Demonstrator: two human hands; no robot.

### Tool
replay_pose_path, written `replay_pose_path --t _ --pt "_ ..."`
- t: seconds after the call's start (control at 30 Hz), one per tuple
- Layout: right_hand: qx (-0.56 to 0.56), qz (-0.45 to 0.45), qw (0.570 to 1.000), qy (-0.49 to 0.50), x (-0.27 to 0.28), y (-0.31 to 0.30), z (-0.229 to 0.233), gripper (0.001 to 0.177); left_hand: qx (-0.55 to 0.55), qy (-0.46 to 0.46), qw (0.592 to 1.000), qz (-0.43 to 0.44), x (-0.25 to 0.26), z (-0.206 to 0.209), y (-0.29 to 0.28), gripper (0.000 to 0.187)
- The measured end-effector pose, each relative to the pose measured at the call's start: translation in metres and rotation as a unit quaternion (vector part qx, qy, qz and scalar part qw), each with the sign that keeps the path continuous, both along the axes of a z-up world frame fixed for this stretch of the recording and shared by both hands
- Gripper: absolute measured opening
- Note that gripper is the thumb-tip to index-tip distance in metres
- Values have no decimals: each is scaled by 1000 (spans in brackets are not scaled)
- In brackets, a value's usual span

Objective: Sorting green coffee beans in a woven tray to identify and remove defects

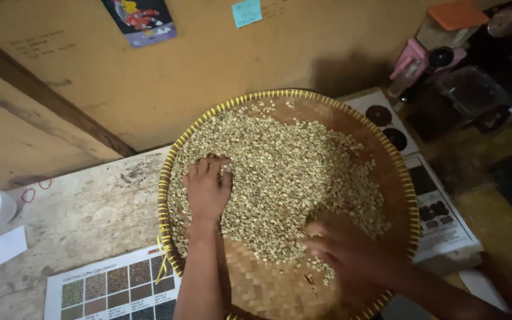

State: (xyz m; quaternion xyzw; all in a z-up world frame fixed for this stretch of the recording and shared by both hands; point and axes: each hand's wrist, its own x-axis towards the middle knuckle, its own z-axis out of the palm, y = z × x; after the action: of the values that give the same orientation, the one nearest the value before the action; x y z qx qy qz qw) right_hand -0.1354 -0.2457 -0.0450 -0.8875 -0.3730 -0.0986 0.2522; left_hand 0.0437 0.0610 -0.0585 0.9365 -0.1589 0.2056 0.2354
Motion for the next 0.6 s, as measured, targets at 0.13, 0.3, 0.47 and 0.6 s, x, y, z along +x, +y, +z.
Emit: replay_pose_path --t 0.13,0.3,0.47,0.6 --pt "-54 26 946 320 -23 -4 31 6 -9 14 1000 -5 -3 3 1 24" --pt "-18 -5 987 157 1 -7 27 26 19 57 998 -3 -4 11 -5 25" --pt "-7 -71 987 141 40 -2 45 24 -4 20 999 -29 -35 23 -53 24" --pt "49 -48 993 96 68 10 78 21 94 267 944 -168 -75 94 -85 45"
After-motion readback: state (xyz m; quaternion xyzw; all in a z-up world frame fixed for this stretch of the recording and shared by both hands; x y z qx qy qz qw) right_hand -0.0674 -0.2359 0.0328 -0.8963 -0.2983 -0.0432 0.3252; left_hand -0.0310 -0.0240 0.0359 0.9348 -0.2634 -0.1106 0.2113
